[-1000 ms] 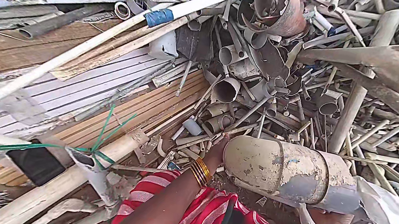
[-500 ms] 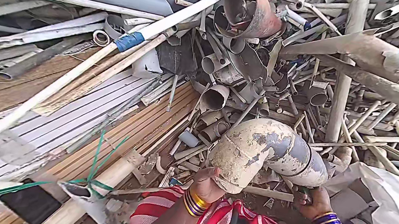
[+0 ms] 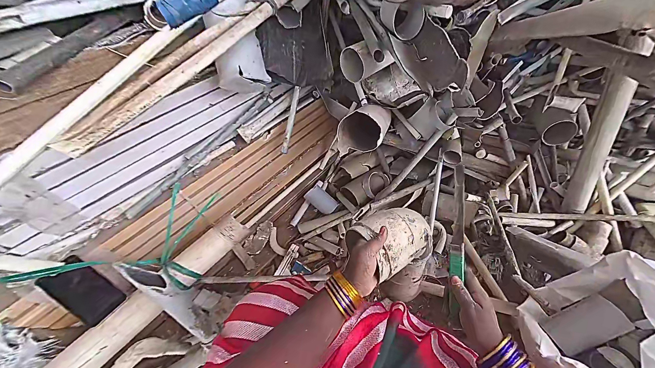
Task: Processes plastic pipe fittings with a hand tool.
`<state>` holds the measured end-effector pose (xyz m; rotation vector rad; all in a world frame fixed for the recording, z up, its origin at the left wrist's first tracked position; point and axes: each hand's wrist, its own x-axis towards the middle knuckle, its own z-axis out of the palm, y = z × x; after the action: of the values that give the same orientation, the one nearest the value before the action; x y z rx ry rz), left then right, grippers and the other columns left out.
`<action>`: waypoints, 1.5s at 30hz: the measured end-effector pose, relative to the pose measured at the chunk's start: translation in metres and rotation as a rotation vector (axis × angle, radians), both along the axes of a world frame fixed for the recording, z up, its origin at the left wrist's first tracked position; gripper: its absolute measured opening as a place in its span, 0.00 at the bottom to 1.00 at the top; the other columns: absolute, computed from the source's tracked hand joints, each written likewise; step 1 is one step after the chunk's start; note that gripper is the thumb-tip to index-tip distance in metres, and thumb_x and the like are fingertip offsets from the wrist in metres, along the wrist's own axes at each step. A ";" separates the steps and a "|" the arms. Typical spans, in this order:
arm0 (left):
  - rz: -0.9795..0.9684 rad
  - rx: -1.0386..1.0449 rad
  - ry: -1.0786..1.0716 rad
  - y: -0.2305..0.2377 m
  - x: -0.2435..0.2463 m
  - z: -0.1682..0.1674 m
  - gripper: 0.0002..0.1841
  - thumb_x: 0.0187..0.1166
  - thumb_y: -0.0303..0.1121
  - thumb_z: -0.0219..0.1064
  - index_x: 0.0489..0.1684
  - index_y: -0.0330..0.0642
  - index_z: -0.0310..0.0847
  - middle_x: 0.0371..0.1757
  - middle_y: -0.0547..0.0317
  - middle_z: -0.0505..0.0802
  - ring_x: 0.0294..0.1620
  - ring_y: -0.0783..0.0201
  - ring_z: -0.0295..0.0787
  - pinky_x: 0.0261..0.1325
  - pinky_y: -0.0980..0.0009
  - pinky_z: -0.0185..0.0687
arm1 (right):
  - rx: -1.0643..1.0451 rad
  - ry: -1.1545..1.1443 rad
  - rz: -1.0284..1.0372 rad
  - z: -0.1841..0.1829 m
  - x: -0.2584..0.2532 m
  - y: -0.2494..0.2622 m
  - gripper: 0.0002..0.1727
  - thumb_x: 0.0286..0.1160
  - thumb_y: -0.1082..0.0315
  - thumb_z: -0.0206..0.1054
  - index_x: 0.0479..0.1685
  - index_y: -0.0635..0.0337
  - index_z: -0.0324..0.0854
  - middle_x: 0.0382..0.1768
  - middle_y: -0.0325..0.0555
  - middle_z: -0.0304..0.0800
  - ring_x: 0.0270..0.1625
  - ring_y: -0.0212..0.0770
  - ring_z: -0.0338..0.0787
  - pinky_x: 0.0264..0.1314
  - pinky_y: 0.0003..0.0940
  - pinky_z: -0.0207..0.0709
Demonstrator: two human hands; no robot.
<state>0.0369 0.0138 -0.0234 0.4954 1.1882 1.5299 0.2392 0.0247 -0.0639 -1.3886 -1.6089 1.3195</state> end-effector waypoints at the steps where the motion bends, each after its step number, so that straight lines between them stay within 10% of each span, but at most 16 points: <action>1: 0.024 -0.019 -0.048 0.004 0.001 -0.003 0.22 0.97 0.38 0.39 0.76 0.30 0.66 0.64 0.41 0.86 0.62 0.57 0.88 0.66 0.58 0.85 | 0.021 0.005 0.076 0.000 -0.005 -0.006 0.25 0.88 0.61 0.47 0.72 0.72 0.71 0.34 0.44 0.81 0.30 0.33 0.81 0.38 0.34 0.79; 5: 0.167 -0.087 -0.117 0.011 0.003 -0.010 0.29 0.96 0.49 0.35 0.82 0.36 0.63 0.74 0.40 0.81 0.73 0.52 0.81 0.72 0.50 0.79 | 0.128 -0.479 0.370 0.015 -0.018 -0.021 0.30 0.91 0.62 0.49 0.88 0.68 0.58 0.56 0.69 0.88 0.56 0.65 0.92 0.63 0.58 0.81; 8: 0.241 -0.120 -0.059 0.010 0.004 -0.013 0.30 0.96 0.50 0.36 0.86 0.39 0.62 0.83 0.42 0.75 0.83 0.52 0.72 0.80 0.48 0.71 | -0.069 -0.767 0.361 0.017 -0.023 -0.010 0.35 0.94 0.60 0.44 0.96 0.59 0.39 0.62 0.69 0.85 0.63 0.67 0.89 0.67 0.59 0.79; 12: 0.220 -0.075 -0.013 0.008 -0.001 -0.009 0.29 0.96 0.49 0.36 0.85 0.38 0.62 0.83 0.43 0.75 0.83 0.54 0.72 0.81 0.49 0.71 | -0.145 -0.730 0.233 0.006 -0.011 0.005 0.32 0.94 0.60 0.46 0.94 0.61 0.49 0.62 0.71 0.86 0.66 0.68 0.88 0.70 0.62 0.76; 16: 0.169 -0.016 0.014 0.006 -0.002 -0.005 0.29 0.96 0.47 0.33 0.86 0.38 0.60 0.82 0.44 0.75 0.82 0.56 0.73 0.81 0.53 0.71 | 0.379 -0.620 0.149 0.014 -0.022 -0.027 0.31 0.87 0.64 0.53 0.88 0.68 0.63 0.44 0.71 0.92 0.39 0.71 0.94 0.41 0.63 0.85; 21: 0.174 0.063 -0.004 0.004 -0.007 -0.001 0.28 0.96 0.46 0.33 0.85 0.39 0.61 0.78 0.44 0.79 0.77 0.56 0.78 0.76 0.53 0.76 | 0.001 -0.620 0.189 0.016 -0.015 -0.006 0.33 0.93 0.62 0.48 0.94 0.63 0.47 0.57 0.69 0.89 0.59 0.68 0.91 0.66 0.61 0.78; 25: 0.197 0.104 -0.025 0.002 -0.012 0.004 0.27 0.96 0.46 0.31 0.81 0.40 0.64 0.70 0.46 0.84 0.70 0.58 0.83 0.71 0.54 0.81 | 0.300 -0.546 0.147 0.011 -0.019 -0.023 0.32 0.88 0.63 0.52 0.90 0.68 0.59 0.44 0.70 0.92 0.43 0.70 0.94 0.47 0.62 0.84; 29: 0.232 0.117 0.025 0.001 -0.013 0.007 0.27 0.96 0.44 0.31 0.82 0.39 0.63 0.74 0.47 0.81 0.73 0.60 0.80 0.74 0.56 0.78 | -0.029 -0.547 0.202 0.019 -0.014 -0.005 0.33 0.93 0.63 0.49 0.93 0.67 0.48 0.61 0.72 0.88 0.64 0.68 0.89 0.72 0.59 0.75; 33: 0.238 0.152 0.044 -0.001 -0.017 0.006 0.27 0.96 0.43 0.30 0.82 0.39 0.63 0.73 0.48 0.82 0.73 0.61 0.81 0.74 0.56 0.78 | 0.169 -0.438 0.163 0.016 -0.017 -0.019 0.32 0.89 0.65 0.52 0.90 0.70 0.55 0.50 0.70 0.92 0.51 0.68 0.93 0.60 0.61 0.82; 42: 0.296 0.114 0.040 0.004 -0.013 -0.004 0.26 0.96 0.41 0.33 0.84 0.37 0.61 0.76 0.45 0.79 0.75 0.59 0.78 0.77 0.56 0.75 | -0.015 -0.421 0.190 0.014 -0.019 -0.012 0.31 0.92 0.65 0.50 0.90 0.69 0.55 0.62 0.72 0.87 0.64 0.66 0.89 0.72 0.57 0.75; 45: 0.288 0.060 -0.047 0.014 -0.007 -0.012 0.21 0.95 0.38 0.38 0.74 0.35 0.67 0.63 0.43 0.85 0.63 0.56 0.86 0.66 0.54 0.83 | -0.053 -0.436 0.230 0.014 -0.020 -0.010 0.31 0.93 0.63 0.49 0.91 0.69 0.53 0.64 0.71 0.86 0.66 0.64 0.88 0.74 0.56 0.74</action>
<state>0.0299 0.0278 -0.0359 0.3351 1.2192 1.8165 0.2191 0.0147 -0.0500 -1.6454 -2.0855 1.2499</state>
